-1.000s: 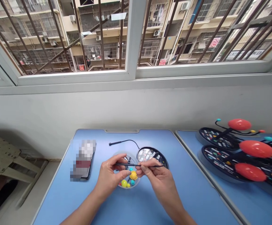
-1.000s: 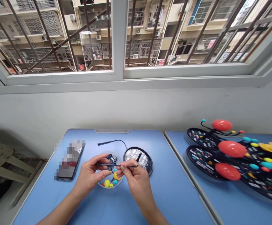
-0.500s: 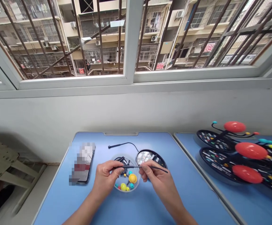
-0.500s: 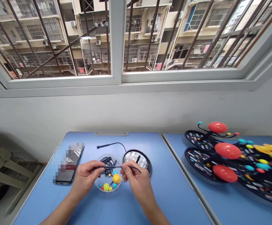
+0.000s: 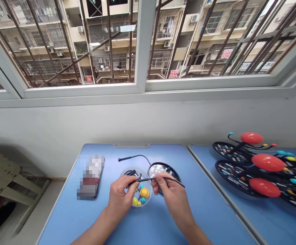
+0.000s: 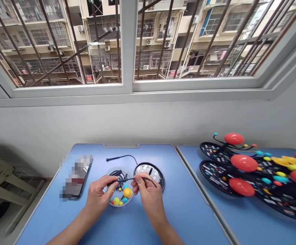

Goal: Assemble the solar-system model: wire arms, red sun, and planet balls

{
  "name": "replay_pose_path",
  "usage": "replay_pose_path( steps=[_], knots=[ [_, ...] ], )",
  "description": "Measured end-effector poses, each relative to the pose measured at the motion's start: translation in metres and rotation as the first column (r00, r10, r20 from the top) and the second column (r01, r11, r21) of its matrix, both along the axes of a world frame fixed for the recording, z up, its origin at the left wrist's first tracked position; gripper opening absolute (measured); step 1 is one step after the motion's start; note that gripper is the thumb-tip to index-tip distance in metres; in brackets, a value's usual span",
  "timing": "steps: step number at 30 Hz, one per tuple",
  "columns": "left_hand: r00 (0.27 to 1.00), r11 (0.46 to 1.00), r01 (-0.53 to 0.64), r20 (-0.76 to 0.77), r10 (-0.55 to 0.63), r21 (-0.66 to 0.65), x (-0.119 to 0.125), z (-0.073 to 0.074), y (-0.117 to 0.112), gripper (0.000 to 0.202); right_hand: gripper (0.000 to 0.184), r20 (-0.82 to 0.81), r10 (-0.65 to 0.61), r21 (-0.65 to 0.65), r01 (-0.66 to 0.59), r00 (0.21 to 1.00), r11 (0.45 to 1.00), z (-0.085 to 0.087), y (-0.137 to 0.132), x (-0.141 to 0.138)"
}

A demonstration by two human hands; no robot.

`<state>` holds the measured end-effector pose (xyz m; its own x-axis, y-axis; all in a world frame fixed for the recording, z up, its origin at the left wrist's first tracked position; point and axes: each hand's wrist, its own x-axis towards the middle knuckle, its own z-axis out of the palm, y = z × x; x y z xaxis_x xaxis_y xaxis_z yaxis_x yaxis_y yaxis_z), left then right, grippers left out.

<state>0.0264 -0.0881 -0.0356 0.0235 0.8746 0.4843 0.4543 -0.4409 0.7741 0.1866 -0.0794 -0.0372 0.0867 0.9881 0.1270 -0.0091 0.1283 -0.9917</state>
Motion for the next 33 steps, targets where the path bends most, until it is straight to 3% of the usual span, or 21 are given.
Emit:
replay_pose_path(
  steps=[5,15,17,20,23,28,33],
  knots=[
    [0.994,0.999,0.031,-0.103,-0.03,0.009,-0.006,0.004,0.006,0.019,0.031,-0.009,-0.002,0.001,0.002,1.0,1.0,-0.003,0.005,0.001],
    [0.991,0.99,0.065,-0.121,-0.05,0.123,-0.011,0.002,0.011,0.014,0.03,-0.036,0.02,-0.006,-0.02,0.999,1.0,-0.002,0.003,-0.001],
    [0.994,0.994,0.013,-0.113,-0.001,0.111,-0.016,0.002,0.015,0.014,0.035,-0.068,0.051,-0.068,-0.056,0.996,0.996,-0.003,0.004,-0.003],
    [0.975,0.979,-0.163,-0.13,0.179,0.122,-0.031,0.001,0.029,0.014,0.049,-0.055,0.099,-0.174,-0.107,0.994,0.979,-0.005,0.004,-0.004],
    [0.914,0.941,-0.334,-0.223,0.339,0.064,-0.045,-0.004,0.047,0.013,0.038,0.05,0.149,-0.161,-0.14,0.987,0.977,-0.007,0.002,-0.004],
    [0.878,0.903,-0.396,-0.357,0.32,-0.165,-0.046,-0.024,0.071,0.012,0.026,0.231,0.139,-0.027,-0.137,0.963,0.99,-0.006,-0.004,-0.003],
    [0.868,0.901,-0.387,-0.407,0.285,-0.195,-0.037,-0.039,0.079,0.014,0.025,0.311,0.114,0.066,-0.14,0.944,0.988,-0.005,-0.007,-0.005]
  ],
)
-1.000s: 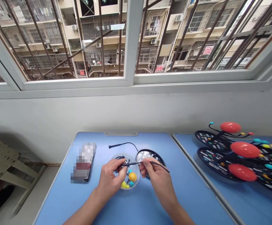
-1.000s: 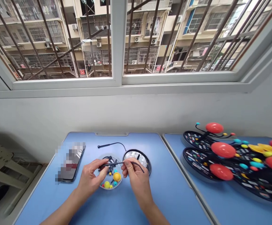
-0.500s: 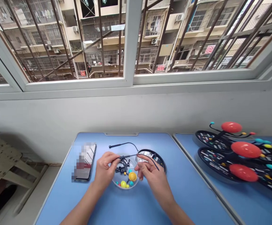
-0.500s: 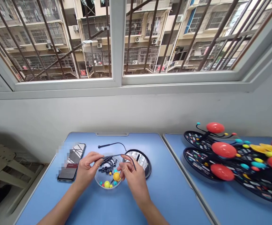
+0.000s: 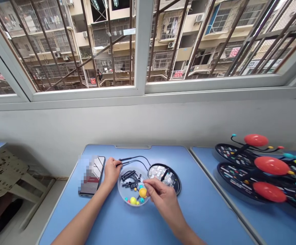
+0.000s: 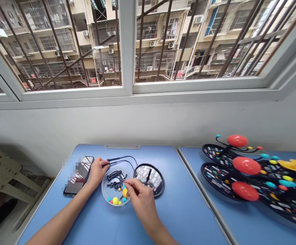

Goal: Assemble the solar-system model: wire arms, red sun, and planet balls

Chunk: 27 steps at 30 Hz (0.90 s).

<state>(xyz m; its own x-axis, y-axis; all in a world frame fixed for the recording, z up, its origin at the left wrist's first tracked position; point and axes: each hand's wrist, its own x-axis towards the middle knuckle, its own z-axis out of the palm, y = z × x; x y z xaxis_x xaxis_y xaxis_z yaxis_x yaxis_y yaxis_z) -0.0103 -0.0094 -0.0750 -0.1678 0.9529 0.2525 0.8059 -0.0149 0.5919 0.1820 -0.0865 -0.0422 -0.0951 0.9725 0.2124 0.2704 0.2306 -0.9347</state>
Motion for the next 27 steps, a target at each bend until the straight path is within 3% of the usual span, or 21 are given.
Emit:
replay_pose_path(
  steps=[10,16,22,27],
  knots=[
    [0.998,0.999,0.053,-0.016,-0.053,-0.013,-0.001,0.011,0.014,0.022,0.028,0.292,-0.041,0.183,-0.014,0.956,0.983,0.007,0.012,0.019],
    [0.999,0.999,0.04,0.0,-0.04,0.012,-0.003,0.01,0.012,0.02,0.026,0.561,-0.115,0.28,-0.057,0.82,0.958,-0.008,0.015,0.041],
    [0.998,0.999,0.012,0.056,-0.014,0.038,-0.002,0.015,-0.016,0.016,0.021,0.742,-0.167,0.302,-0.102,0.649,0.948,-0.029,0.001,0.059],
    [0.99,0.993,0.039,0.132,-0.054,0.112,0.002,0.026,-0.052,0.017,0.027,0.734,-0.194,0.32,-0.079,0.651,0.944,-0.034,0.001,0.073]
  ],
)
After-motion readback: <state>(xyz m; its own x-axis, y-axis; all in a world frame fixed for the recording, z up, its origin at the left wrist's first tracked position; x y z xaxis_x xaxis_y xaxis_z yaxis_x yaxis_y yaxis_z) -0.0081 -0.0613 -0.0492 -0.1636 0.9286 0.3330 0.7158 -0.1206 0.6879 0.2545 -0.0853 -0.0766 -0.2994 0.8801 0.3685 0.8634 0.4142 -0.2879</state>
